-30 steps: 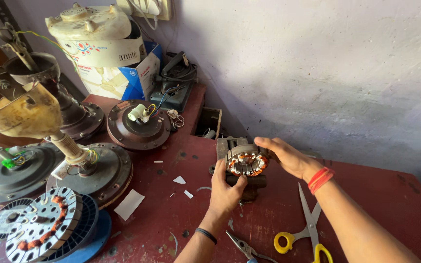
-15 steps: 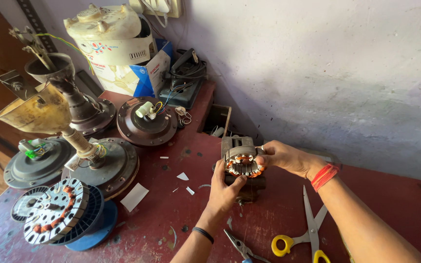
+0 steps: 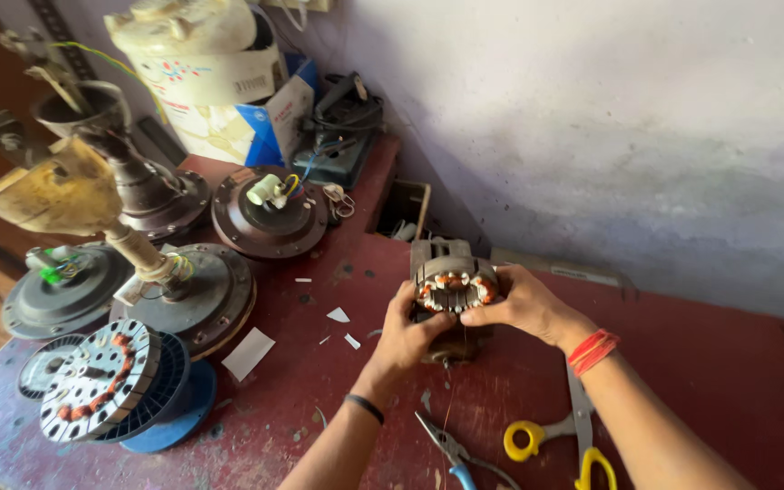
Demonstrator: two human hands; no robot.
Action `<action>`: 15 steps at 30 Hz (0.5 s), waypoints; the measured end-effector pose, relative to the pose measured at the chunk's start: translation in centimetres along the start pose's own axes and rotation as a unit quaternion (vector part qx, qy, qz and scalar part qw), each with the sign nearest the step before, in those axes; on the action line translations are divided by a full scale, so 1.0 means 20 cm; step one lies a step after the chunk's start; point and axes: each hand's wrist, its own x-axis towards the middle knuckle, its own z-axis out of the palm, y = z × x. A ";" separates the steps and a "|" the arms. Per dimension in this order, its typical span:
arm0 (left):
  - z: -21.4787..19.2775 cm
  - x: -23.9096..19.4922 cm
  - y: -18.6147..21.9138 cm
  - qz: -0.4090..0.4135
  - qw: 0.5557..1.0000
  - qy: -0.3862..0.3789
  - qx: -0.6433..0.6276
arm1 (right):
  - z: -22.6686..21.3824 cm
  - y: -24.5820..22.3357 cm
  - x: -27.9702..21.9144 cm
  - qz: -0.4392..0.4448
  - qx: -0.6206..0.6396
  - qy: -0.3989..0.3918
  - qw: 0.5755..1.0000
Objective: The person repairs an electrical motor component by hand, using a screwdriver, pliers, and scissors to adjust and secure copper windings. The person repeatedly manipulates the windings and tools to tighten and align the internal parts of the motor.
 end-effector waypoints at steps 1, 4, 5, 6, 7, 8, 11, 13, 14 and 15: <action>-0.02 0.03 -0.01 -0.004 1.000 -0.014 0.008 | 0.03 0.01 -0.01 -0.001 -0.017 0.040 0.999; -0.04 0.08 -0.02 0.003 0.999 -0.041 -0.013 | 0.10 0.05 -0.02 0.004 0.041 0.109 0.993; -0.05 0.09 -0.03 0.007 0.999 -0.046 -0.026 | 0.11 0.06 -0.02 0.007 0.079 0.123 0.989; -0.05 0.08 -0.04 0.017 0.999 -0.048 -0.012 | 0.13 0.07 -0.03 0.008 0.076 0.125 0.989; -0.06 0.09 -0.04 0.032 0.998 -0.047 0.002 | 0.13 0.08 -0.02 0.007 0.070 0.127 0.989; -0.06 0.10 -0.03 0.046 0.998 -0.046 0.015 | 0.12 0.07 -0.02 0.005 0.064 0.128 0.990; -0.07 0.09 -0.02 0.036 0.998 -0.052 -0.001 | 0.11 0.07 -0.02 0.000 0.091 0.112 0.990; -0.08 0.09 -0.02 0.044 0.998 -0.049 0.010 | 0.12 0.08 -0.02 -0.001 0.067 0.113 0.991; -0.08 0.09 -0.01 0.048 0.998 -0.047 0.016 | 0.12 0.09 -0.02 -0.002 0.054 0.114 0.992; -0.07 0.10 -0.01 0.048 0.997 -0.053 0.017 | 0.13 0.10 -0.02 0.002 0.072 0.117 0.990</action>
